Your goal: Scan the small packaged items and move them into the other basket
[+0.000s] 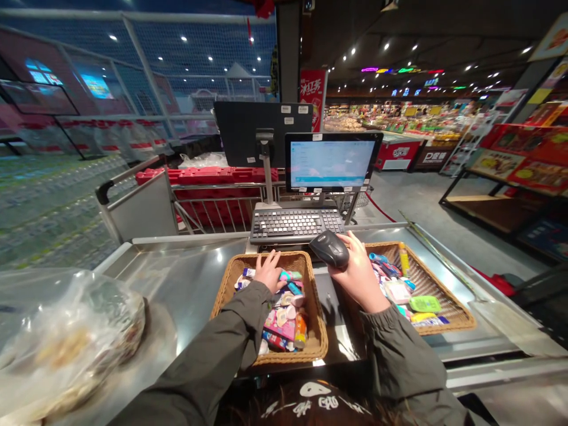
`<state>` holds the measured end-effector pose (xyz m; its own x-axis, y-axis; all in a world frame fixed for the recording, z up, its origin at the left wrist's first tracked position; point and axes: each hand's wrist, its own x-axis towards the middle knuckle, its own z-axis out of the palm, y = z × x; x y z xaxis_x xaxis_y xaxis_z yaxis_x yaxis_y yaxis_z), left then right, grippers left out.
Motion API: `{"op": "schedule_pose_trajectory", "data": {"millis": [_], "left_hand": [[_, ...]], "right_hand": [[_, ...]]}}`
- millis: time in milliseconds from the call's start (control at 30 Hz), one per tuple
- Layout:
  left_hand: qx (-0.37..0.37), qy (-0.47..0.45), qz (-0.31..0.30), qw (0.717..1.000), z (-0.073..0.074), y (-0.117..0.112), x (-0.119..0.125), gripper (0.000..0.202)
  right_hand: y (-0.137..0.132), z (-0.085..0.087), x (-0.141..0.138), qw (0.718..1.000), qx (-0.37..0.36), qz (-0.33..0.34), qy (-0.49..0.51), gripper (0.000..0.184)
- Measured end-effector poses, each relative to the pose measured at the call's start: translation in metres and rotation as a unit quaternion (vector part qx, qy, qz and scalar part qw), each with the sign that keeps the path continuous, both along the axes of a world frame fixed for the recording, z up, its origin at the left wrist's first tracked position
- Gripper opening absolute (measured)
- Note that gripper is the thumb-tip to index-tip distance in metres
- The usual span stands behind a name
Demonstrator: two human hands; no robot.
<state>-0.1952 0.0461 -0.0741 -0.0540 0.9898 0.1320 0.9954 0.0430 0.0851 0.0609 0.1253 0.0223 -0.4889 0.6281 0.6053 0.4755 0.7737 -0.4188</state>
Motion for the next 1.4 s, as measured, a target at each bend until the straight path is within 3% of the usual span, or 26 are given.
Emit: {"op": "schedule_pose_trajectory", "data": {"millis": [133, 333, 467, 633, 767, 933, 1033, 1133, 1233, 1400], "left_hand": [[-0.001, -0.040, -0.042, 0.998, 0.007, -0.001, 0.007, 0.022], [0.038, -0.046, -0.080, 0.995, 0.041, 0.010, 0.030, 0.021], [0.064, -0.048, -0.146, 0.986, 0.056, 0.028, 0.063, 0.023], [0.045, -0.064, -0.218, 0.973, 0.058, 0.056, 0.119, 0.026], [0.019, -0.062, -0.254, 0.965, 0.047, 0.081, 0.162, 0.025], [-0.045, -0.046, -0.287, 0.956, 0.018, 0.112, 0.209, 0.016], [-0.081, -0.059, -0.274, 0.956, -0.003, 0.125, 0.233, 0.030], [-0.096, -0.068, -0.255, 0.960, -0.025, 0.134, 0.255, 0.047], [-0.117, -0.069, -0.247, 0.959, -0.042, 0.137, 0.275, 0.048], [-0.137, -0.066, -0.229, 0.961, -0.052, 0.136, 0.294, 0.049]], "right_hand": [[0.004, 0.001, 0.009, 1.000, -0.003, -0.011, 0.003, 0.041], [0.005, 0.017, 0.033, 1.000, 0.007, -0.015, 0.025, 0.047], [0.008, 0.031, 0.060, 0.999, 0.025, -0.039, 0.027, 0.047], [0.015, 0.035, 0.098, 0.993, 0.030, -0.103, 0.043, 0.050], [0.020, 0.032, 0.123, 0.990, 0.024, -0.136, 0.039, 0.050], [0.023, 0.034, 0.142, 0.986, 0.022, -0.157, 0.055, 0.050], [0.027, 0.036, 0.149, 0.985, 0.024, -0.160, 0.060, 0.046], [0.032, 0.037, 0.155, 0.985, 0.018, -0.162, 0.058, 0.046], [0.038, 0.035, 0.159, 0.985, 0.017, -0.161, 0.061, 0.046], [0.045, 0.032, 0.164, 0.984, 0.009, -0.166, 0.058, 0.046]]}}
